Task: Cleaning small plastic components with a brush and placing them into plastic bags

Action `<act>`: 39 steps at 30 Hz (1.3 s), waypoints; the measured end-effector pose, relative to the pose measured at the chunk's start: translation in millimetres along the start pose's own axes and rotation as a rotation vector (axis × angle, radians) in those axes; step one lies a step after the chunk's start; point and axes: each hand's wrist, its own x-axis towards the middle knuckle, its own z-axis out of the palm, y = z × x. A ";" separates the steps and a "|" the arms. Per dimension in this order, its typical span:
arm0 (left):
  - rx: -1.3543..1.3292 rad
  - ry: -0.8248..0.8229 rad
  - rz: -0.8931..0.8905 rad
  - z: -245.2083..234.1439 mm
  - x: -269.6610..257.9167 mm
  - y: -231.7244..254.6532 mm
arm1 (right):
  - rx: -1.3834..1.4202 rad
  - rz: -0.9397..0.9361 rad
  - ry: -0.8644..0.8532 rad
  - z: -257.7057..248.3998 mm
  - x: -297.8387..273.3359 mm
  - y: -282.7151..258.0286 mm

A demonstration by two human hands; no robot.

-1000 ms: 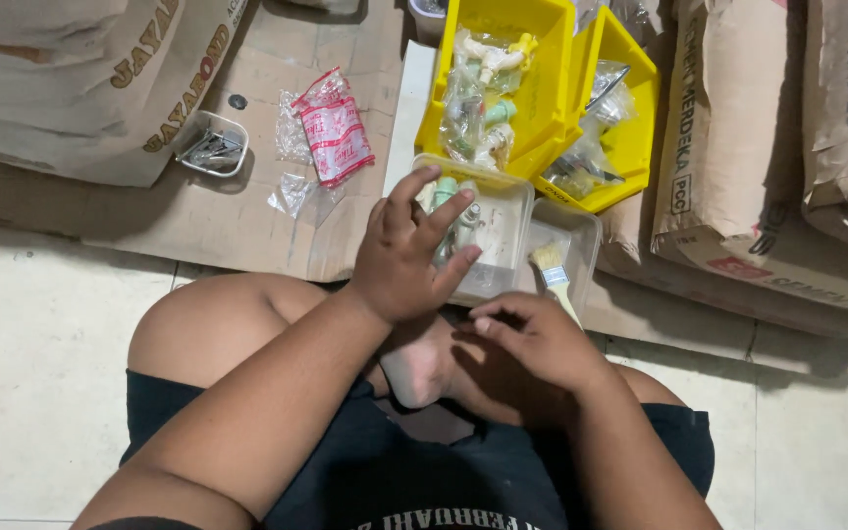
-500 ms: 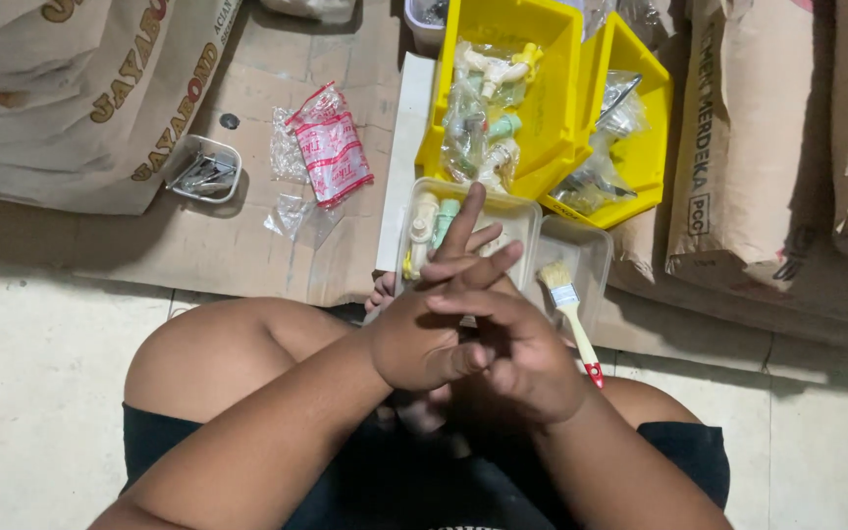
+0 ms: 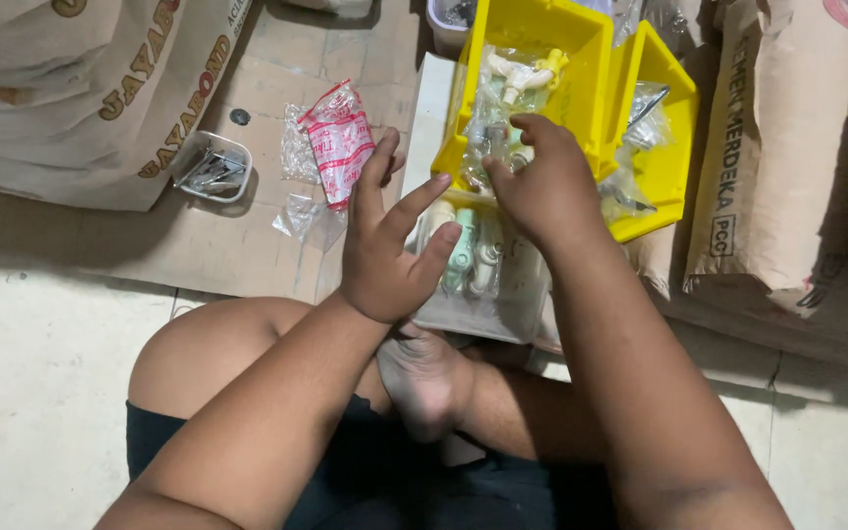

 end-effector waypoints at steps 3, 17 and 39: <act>0.019 -0.055 -0.009 0.2 2.3 -0.5 | -0.036 0.109 -0.061 18.9 23.8 -4.9; 0.096 -0.074 -0.056 2.7 3.0 -1.2 | 0.380 0.039 0.339 -12.3 0.4 1.8; 0.078 -0.056 -0.033 6.3 3.8 0.1 | -0.181 -0.055 0.095 -33.1 39.4 -4.4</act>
